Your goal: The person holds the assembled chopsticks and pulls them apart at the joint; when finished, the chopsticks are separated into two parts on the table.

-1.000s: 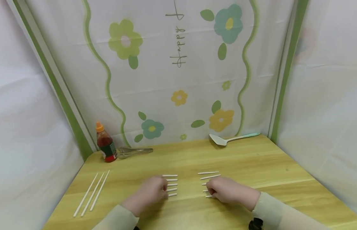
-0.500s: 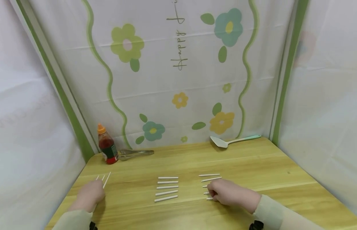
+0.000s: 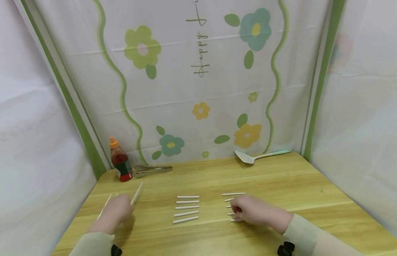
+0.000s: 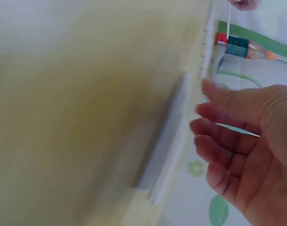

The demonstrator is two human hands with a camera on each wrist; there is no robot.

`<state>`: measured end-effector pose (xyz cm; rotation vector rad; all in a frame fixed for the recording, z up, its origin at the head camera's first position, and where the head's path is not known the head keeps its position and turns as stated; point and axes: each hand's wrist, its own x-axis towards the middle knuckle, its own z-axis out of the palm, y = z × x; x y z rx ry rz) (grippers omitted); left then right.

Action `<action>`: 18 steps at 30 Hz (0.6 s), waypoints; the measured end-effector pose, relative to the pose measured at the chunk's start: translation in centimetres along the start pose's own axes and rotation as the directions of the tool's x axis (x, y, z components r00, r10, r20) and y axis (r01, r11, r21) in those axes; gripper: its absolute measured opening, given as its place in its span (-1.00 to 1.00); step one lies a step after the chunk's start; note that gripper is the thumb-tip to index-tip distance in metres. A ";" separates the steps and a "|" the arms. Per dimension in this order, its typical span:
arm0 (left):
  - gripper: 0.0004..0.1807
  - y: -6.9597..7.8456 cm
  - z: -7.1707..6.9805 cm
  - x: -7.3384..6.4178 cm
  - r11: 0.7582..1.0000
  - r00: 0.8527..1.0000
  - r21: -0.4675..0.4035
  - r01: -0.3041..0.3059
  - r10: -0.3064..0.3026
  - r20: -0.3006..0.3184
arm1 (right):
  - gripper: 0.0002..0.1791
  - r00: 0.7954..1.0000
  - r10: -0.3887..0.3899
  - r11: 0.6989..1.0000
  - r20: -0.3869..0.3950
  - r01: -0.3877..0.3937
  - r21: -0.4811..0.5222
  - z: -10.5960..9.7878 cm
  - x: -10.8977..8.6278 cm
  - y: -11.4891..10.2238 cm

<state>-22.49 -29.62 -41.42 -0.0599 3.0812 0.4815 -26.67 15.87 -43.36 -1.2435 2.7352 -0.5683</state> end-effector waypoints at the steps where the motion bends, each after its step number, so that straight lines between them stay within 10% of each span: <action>1: -0.86 1.2 0.1 0.1 1.000 1.000 -0.017 -0.024 0.024 -0.012 | -0.74 1.000 -0.017 1.000 -0.026 0.017 0.005 -0.3 0.2 -0.2; 6: -0.91 8.1 1.3 -0.4 0.954 0.975 -0.202 -0.220 0.219 -0.028 | -0.87 0.944 -0.217 0.976 -0.247 0.202 -0.085 -1.1 1.3 -2.7; 10: -0.94 13.0 2.5 -1.4 0.876 0.910 -0.267 -0.401 0.416 -0.002 | -0.89 0.828 -0.362 0.931 -0.429 0.298 -0.210 -1.0 2.6 -4.8; 12: -0.94 14.8 3.0 -1.8 0.845 0.868 -0.243 -0.477 0.495 0.017 | -0.86 0.801 -0.395 0.916 -0.451 0.305 -0.260 -0.7 3.2 -5.3; 18: -0.90 17.5 3.4 -2.5 0.782 0.790 -0.299 -0.547 0.600 0.125 | -0.92 0.846 -0.427 0.897 -0.318 0.352 -0.267 0.6 3.4 -5.6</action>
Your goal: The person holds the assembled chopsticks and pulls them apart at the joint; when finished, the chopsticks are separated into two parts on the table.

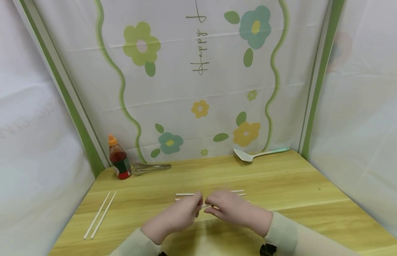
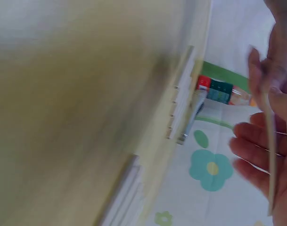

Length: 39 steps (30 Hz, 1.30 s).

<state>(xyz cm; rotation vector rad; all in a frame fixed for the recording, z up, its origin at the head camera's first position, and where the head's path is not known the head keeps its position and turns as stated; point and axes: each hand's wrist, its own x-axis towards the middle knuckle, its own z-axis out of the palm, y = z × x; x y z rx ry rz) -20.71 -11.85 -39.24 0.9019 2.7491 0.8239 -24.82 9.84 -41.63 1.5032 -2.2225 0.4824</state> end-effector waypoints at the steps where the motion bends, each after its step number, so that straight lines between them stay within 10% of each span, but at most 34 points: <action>1: -0.90 0.1 0.0 0.1 1.000 1.000 -0.014 -0.007 0.008 0.011 | -0.94 1.000 0.003 1.000 0.012 -0.003 0.014 0.2 -0.2 0.0; 15: -0.82 -1.0 0.4 0.4 0.985 0.989 -0.096 -0.142 0.137 -0.058 | -0.91 0.999 -0.032 0.992 0.032 0.028 0.126 0.0 -0.7 0.1; 28: -0.76 -3.2 -1.0 -0.1 0.946 0.987 -0.295 -0.135 0.102 -0.126 | -0.72 0.993 0.071 0.985 0.098 -0.086 0.153 -2.7 -1.0 1.7; 33: -0.69 -6.1 -3.5 -0.6 0.972 0.989 -0.237 0.002 -0.037 -0.143 | -0.64 0.925 0.312 0.928 0.216 -0.345 0.139 -4.6 -2.2 4.8; 39: -0.85 -9.1 -4.4 3.2 0.992 0.976 -0.084 0.095 -0.110 -0.188 | -0.83 0.861 0.422 0.867 0.286 -0.475 0.152 -3.3 -1.0 8.8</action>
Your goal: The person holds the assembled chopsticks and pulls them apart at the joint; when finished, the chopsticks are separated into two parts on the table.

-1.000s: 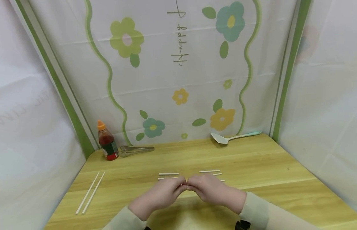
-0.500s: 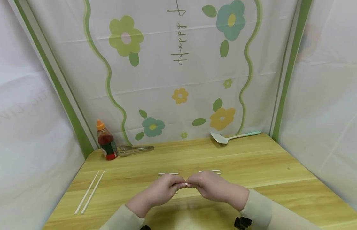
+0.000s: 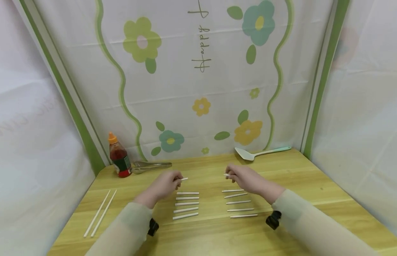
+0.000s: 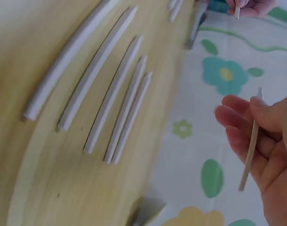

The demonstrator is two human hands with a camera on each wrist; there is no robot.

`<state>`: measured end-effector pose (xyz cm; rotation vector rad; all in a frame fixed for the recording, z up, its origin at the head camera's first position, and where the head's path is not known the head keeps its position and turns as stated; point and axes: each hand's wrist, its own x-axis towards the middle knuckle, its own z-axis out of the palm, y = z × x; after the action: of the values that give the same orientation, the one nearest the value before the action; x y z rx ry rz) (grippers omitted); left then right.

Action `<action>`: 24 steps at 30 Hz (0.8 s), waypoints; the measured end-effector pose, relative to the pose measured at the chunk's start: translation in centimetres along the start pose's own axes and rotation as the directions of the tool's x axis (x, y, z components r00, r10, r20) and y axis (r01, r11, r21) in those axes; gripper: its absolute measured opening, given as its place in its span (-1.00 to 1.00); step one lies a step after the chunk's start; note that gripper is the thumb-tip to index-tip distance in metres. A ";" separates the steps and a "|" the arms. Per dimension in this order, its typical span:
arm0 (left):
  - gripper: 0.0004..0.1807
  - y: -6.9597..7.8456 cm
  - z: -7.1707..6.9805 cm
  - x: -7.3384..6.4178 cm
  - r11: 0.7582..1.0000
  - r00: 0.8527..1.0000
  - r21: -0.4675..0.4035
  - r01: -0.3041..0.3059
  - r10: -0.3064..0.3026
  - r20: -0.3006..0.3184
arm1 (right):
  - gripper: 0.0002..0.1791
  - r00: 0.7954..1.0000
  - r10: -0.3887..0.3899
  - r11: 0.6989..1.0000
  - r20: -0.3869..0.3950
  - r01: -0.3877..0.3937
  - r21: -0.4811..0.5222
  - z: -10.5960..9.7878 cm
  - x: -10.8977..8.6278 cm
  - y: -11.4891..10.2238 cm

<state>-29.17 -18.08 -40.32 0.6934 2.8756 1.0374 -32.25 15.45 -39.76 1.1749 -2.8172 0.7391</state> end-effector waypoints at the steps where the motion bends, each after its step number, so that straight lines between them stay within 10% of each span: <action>1: -0.88 -0.5 0.3 0.8 0.999 1.000 0.035 0.018 -0.017 -0.004 | -0.90 1.000 0.011 1.000 -0.012 -0.011 -0.021 0.5 0.7 0.6; 9: -0.95 -3.6 3.3 4.7 0.991 0.994 0.117 0.062 -0.072 0.081 | -0.91 0.984 0.168 0.986 0.051 -0.168 -0.015 4.6 3.6 4.0; 24: -0.93 -3.5 4.7 5.2 0.994 0.994 0.102 0.034 -0.044 0.097 | -0.78 0.982 0.184 0.983 0.040 -0.184 -0.018 4.6 3.2 4.2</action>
<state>-34.60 -15.50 -45.43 0.6698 2.8585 0.8346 -36.64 13.93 -45.04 0.9476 -2.9907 0.7085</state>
